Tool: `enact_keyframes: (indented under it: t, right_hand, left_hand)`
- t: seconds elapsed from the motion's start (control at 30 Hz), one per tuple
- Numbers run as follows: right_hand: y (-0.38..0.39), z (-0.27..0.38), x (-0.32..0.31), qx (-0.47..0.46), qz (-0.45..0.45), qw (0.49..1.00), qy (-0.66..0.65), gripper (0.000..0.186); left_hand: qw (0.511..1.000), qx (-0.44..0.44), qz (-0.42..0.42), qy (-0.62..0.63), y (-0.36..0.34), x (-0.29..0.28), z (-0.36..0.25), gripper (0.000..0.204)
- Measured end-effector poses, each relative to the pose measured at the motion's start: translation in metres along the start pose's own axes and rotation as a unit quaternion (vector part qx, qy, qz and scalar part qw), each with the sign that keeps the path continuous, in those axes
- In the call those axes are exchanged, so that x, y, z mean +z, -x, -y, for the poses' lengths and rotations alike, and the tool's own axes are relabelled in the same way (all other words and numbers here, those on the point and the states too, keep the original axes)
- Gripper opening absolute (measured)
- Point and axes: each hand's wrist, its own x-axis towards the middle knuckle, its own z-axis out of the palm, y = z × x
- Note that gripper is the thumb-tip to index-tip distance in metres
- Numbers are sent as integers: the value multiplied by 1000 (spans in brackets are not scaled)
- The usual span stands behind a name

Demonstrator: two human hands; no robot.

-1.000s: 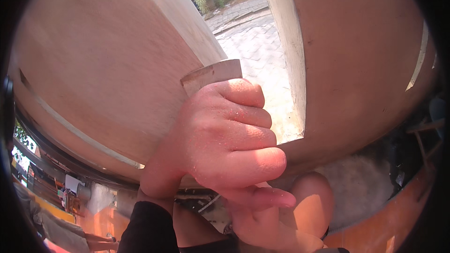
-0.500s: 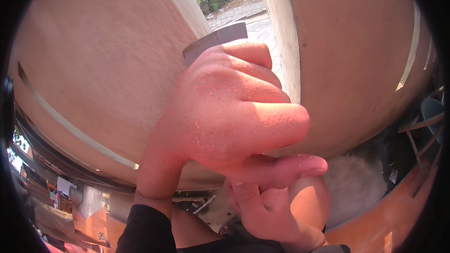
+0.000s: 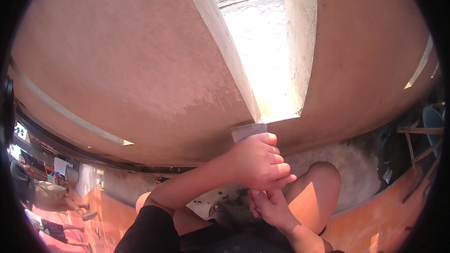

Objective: The person smooths a curved wall surface using a metal trowel. They repeatedly scrape and flatten the wall in a consistent downward motion, focusing on a single section of the wall.

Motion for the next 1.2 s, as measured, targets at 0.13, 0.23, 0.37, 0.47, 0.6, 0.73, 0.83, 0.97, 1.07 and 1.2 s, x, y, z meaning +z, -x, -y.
enact_keyframes:
  t: [0.13, 0.23, 0.37, 0.47, 0.6, 0.73, 0.83, 0.97, 1.07, 1.2]
  right_hand:
    - [0, 25, 0, -139, 21, 978, 156, 21]
    - [-8, 43, -6, -263, -5, 951, 161, 24]
    - [-19, 65, -12, -344, 53, 937, 19, 31]
    - [-17, 87, 2, -345, 13, 931, 121, 36]
    - [-22, 117, 8, -359, -2, 904, 232, 38]
    - [-28, 129, 12, -338, -4, 939, 71, 47]
    - [-39, 126, 6, -291, -13, 953, 77, 53]
    - [-47, 130, -2, -237, 77, 966, 75, 47]
    - [-48, 142, 11, -187, 89, 976, 65, 41]
    - [-65, 151, 11, -198, 123, 970, 68, 44]
  left_hand:
    - [987, 48, -152, 21, -4, -22, -16, 28]
    - [950, 3, -310, 34, 3, -36, -36, 19]
    - [850, -241, -399, 247, 34, -9, -59, 41]
    - [772, -343, -291, 450, 36, 22, -68, 58]
    - [779, -312, -280, 467, 31, 24, -67, 48]
    - [786, -373, -229, 438, 33, 27, -71, 37]
    - [800, -390, -259, 375, 18, 43, -81, 33]
    - [778, -405, -237, 417, 15, 61, -87, 36]
    - [787, -376, -265, 412, 14, 61, -84, 41]
    - [775, -368, -331, 392, 2, 49, -77, 22]
